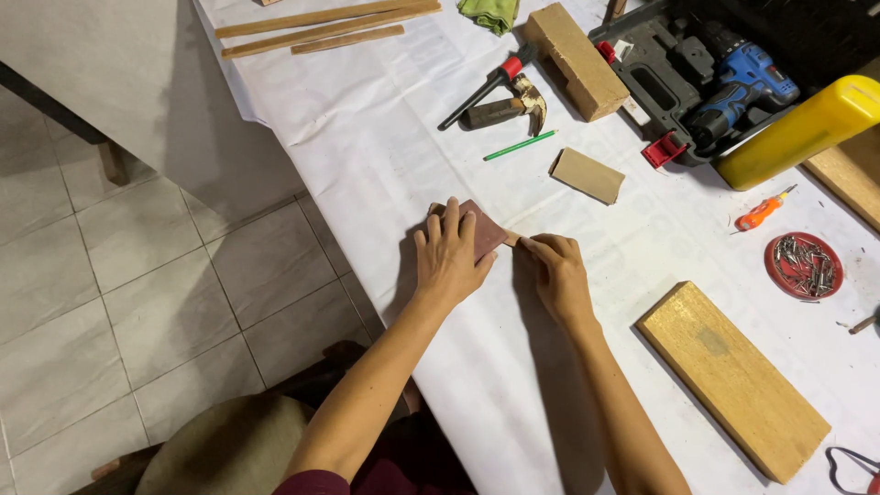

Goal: The person sands a small wooden frame and thin wood strips with a sanding block, measures the frame with a tape measure, hammers nails into the frame joint, and sorts through a pile of wood strips on the table before sanding another strip.

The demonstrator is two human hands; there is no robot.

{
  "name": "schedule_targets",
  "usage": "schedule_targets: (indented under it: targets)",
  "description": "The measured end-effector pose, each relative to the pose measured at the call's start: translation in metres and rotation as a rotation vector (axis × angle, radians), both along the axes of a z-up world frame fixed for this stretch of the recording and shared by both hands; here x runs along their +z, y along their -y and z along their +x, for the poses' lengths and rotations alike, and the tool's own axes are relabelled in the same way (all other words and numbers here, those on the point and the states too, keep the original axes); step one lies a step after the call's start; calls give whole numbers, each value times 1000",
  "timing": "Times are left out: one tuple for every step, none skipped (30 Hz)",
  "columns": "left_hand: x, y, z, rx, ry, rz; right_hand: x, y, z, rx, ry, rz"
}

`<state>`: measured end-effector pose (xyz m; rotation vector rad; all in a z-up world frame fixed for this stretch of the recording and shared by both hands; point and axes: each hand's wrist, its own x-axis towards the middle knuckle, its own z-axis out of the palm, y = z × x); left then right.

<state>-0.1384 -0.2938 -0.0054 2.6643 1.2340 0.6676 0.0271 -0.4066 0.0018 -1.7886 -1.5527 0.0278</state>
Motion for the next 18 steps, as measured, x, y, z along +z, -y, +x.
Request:
schedule_targets:
  targets:
    - [-1, 4, 2, 5, -1, -2, 0, 3, -1, 5, -1, -2]
    - [-2, 8, 3, 11, -20, -10, 0, 6, -3, 8, -6, 20]
    - [-4, 11, 4, 17, -40, -18, -1, 8, -5, 10, -10, 42]
    - [3, 19, 10, 23, -42, -24, -5, 10, -2, 17, -13, 36]
    - [10, 26, 16, 2, 12, 18, -10, 11, 1, 15, -29, 56]
    - [17, 35, 19, -16, 62, 60, -14, 12, 2, 17, -49, 76]
    - [13, 43, 25, -7, 57, 54, -13, 14, 2, 26, -55, 70]
    - [9, 49, 32, -23, 52, 97, -11, 14, 3, 33, -60, 58]
    - [5, 55, 39, -39, 46, 140, -9, 14, 4, 41, -65, 46]
    - [-4, 54, 42, -37, 43, 135, -7, 15, 4, 43, -69, 41]
    - [-12, 53, 44, -34, 74, 143, -5, 17, 4, 60, -43, 26]
    - [-21, 52, 45, -28, 106, 148, -3, 18, 4, 79, -17, 8]
    - [-21, 48, 44, -22, 102, 140, -5, 18, 4, 85, -21, 1]
    - [-21, 44, 42, -20, 71, 138, -6, 18, 3, 80, 7, 11]
    - [-21, 40, 40, -18, 40, 136, -8, 18, 3, 76, 36, 22]
    - [-19, 32, 35, -14, 36, 130, -7, 18, 3, 80, 32, 16]
    - [-17, 24, 31, 23, -14, 142, -5, 18, 2, 76, 55, 20]
    - [-14, 16, 26, 60, -63, 155, -2, 18, 1, 73, 78, 26]
